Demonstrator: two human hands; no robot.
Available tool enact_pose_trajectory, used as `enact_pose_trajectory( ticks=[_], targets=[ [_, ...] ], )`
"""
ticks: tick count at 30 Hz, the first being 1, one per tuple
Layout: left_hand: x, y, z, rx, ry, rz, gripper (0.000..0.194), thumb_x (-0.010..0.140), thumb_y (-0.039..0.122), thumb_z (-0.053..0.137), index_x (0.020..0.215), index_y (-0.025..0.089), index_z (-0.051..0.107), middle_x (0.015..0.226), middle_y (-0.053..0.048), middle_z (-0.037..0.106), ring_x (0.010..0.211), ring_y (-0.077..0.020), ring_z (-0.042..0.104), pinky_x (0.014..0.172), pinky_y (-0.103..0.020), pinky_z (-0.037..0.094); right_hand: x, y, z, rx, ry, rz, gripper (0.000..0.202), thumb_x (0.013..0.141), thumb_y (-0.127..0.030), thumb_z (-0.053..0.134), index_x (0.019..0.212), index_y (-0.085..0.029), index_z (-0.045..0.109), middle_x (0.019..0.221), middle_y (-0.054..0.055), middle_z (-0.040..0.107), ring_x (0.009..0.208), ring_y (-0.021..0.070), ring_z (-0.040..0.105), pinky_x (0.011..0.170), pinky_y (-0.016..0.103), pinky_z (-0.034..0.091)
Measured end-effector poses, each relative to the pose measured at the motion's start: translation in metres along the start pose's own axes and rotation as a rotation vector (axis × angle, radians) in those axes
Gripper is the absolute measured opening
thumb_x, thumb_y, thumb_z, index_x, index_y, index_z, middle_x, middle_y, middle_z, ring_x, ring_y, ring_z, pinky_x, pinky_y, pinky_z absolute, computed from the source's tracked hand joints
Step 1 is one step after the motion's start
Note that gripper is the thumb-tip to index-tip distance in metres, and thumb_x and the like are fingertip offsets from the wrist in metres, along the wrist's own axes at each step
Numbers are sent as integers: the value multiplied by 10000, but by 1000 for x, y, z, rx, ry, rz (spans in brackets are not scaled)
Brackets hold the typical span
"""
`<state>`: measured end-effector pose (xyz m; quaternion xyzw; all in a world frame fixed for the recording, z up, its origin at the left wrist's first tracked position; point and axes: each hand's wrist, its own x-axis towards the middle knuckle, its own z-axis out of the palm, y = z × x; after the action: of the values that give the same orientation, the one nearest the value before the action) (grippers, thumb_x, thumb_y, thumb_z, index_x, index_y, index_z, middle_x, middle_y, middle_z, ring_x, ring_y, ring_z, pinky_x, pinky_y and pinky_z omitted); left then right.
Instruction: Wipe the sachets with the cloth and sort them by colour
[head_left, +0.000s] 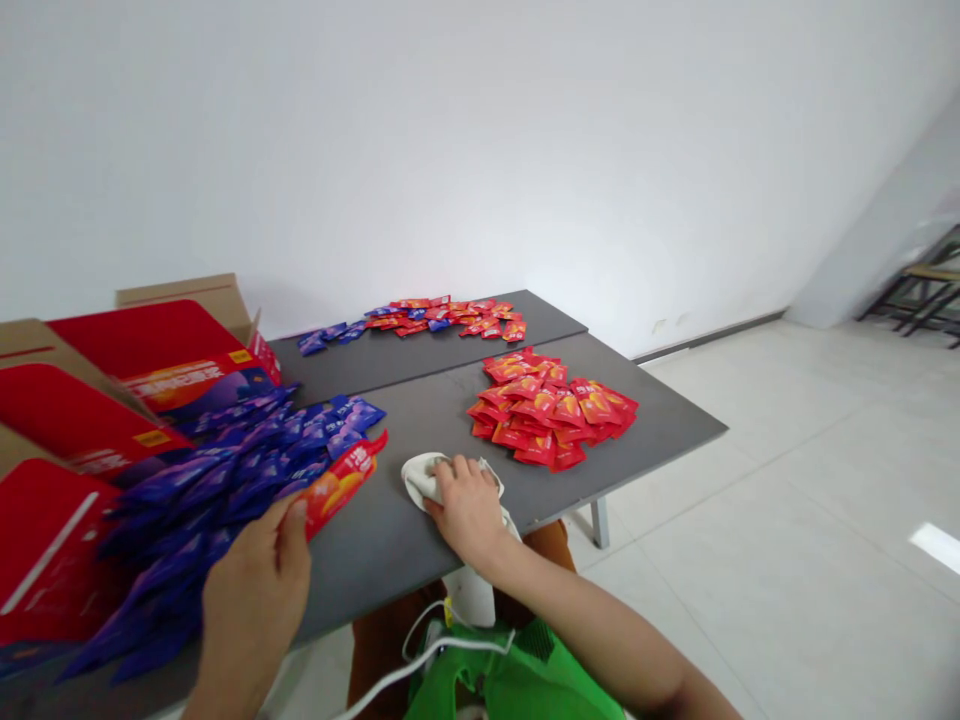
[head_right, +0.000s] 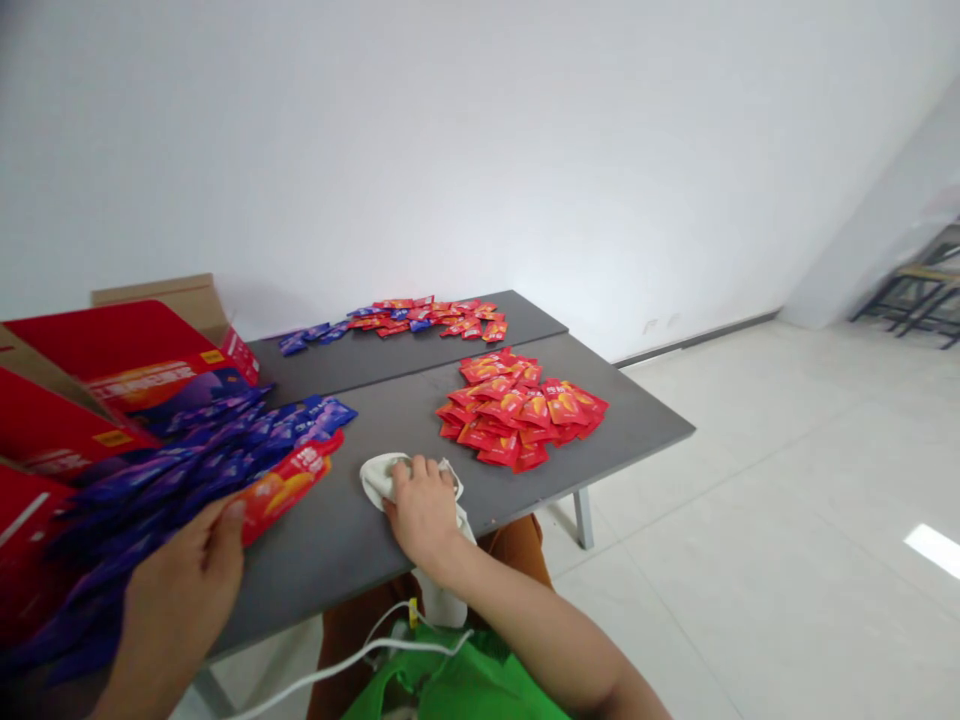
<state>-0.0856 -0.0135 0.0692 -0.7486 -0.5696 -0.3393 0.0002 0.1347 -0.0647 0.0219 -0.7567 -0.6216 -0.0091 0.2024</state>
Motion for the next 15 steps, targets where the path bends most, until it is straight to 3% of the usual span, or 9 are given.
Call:
enact_pose_trajectory(
  ticks=[3,5,8,12,15],
  targets=[
    [38,34,14,-446,-140,-143,382,854,476,487,930,171,704,681,-48,681,609,-186,615,537,-253,455,1,1,1,-7,11,-16,336,830,-387,654,1114,-247,540,1043,69,561,983,259,517,818,389,415],
    [59,61,34,-834,-204,-313,389,805,461,576,973,133,701,679,-34,678,507,-135,557,458,-224,432,0,1,1,-8,31,-14,338,825,-395,658,1107,-252,540,1032,62,560,970,258,521,814,392,419],
    [85,105,67,-1192,-316,-455,406,739,344,704,1066,104,688,780,-56,700,518,-95,560,427,-176,418,-1,1,2,-7,50,-6,338,813,-403,669,1095,-264,545,1011,49,561,954,256,526,809,397,428],
    [116,168,105,-1420,-401,-580,550,776,158,700,1305,143,553,785,-51,693,581,-97,624,564,-230,535,0,1,3,-17,46,2,338,805,-414,673,1079,-252,559,1014,58,567,960,260,534,813,403,442],
    [132,208,136,-1384,-527,-608,517,786,92,676,1287,116,552,798,-64,694,630,-116,653,639,-277,567,0,2,3,-3,40,16,342,806,-418,667,1090,-258,562,1024,61,574,970,263,540,806,400,453]
  ],
)
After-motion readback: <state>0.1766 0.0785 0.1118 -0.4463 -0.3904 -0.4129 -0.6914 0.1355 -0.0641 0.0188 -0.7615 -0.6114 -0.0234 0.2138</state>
